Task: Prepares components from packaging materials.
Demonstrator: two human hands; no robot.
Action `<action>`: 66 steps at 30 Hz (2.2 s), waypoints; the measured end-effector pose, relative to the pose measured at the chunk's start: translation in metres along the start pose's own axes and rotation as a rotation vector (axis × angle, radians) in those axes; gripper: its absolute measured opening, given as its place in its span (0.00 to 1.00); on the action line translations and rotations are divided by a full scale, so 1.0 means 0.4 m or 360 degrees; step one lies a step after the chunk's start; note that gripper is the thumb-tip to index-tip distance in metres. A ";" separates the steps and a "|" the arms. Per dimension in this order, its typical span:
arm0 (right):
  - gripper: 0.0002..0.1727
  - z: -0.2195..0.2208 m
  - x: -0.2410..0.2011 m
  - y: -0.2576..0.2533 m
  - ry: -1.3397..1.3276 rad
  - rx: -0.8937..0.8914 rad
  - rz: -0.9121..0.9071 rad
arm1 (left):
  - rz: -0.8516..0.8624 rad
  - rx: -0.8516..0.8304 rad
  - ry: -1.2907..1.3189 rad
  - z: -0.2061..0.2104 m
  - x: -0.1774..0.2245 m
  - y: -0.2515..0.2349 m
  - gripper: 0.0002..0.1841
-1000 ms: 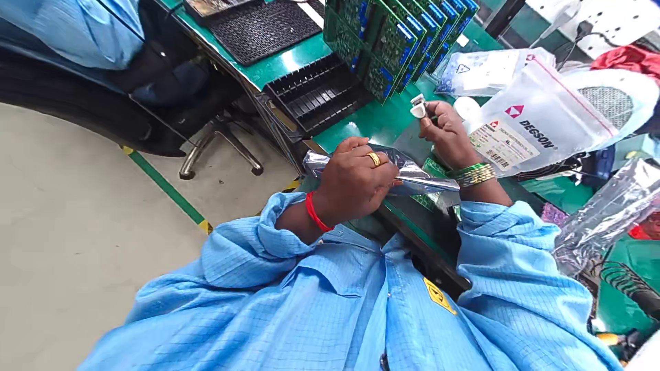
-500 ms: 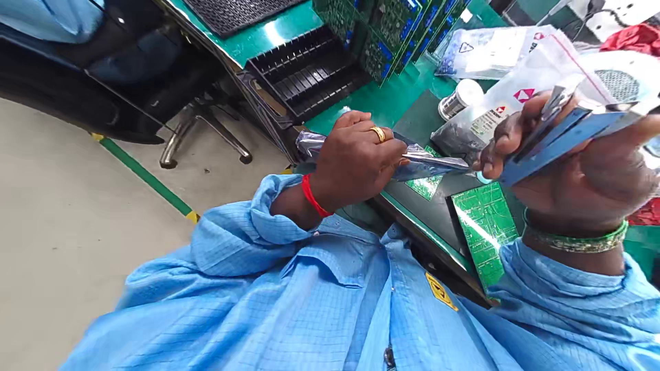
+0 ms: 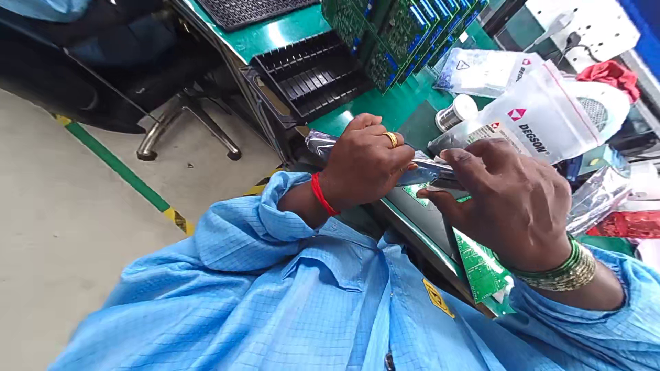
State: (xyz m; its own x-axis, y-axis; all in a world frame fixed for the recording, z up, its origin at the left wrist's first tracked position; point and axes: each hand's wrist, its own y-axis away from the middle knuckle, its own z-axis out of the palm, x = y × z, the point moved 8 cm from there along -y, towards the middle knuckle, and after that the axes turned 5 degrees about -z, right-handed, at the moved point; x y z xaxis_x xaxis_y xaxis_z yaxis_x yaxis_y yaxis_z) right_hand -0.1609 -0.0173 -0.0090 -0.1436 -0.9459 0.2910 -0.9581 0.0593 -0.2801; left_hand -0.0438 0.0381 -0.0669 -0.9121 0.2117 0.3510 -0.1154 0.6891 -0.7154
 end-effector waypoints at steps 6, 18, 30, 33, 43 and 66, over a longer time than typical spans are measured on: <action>0.25 0.041 -0.028 -0.032 0.0145 -0.0181 -0.0025 | 0.0059 0.0024 -0.0025 -0.002 0.008 0.002 0.14; 0.15 0.067 -0.047 -0.049 0.0224 -0.0124 -0.0273 | 0.0082 0.0028 -0.0029 -0.003 0.008 0.006 0.13; 0.18 0.083 -0.008 -0.046 0.0069 0.0056 -0.0312 | -0.0243 -0.0192 -0.0164 -0.086 -0.060 0.042 0.13; 0.18 0.082 -0.004 -0.048 0.0068 0.0106 -0.0325 | -0.0325 -0.0158 -0.0165 -0.118 -0.091 0.061 0.14; 0.25 0.080 -0.017 -0.077 0.0057 -0.0141 -0.0201 | -0.0353 0.0184 -0.0109 -0.128 -0.122 0.086 0.13; 0.20 0.095 -0.161 -0.214 -0.0179 -0.0205 -0.0378 | -0.0399 0.0232 0.0316 -0.166 -0.122 0.110 0.07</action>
State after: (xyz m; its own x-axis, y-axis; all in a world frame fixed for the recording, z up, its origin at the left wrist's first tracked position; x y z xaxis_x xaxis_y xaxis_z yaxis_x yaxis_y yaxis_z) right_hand -0.0600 0.0265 -0.0385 0.1100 -0.9672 0.2291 -0.9862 -0.1349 -0.0959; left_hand 0.0218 0.1041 -0.0755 -0.7556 0.1892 0.6271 -0.3939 0.6337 -0.6658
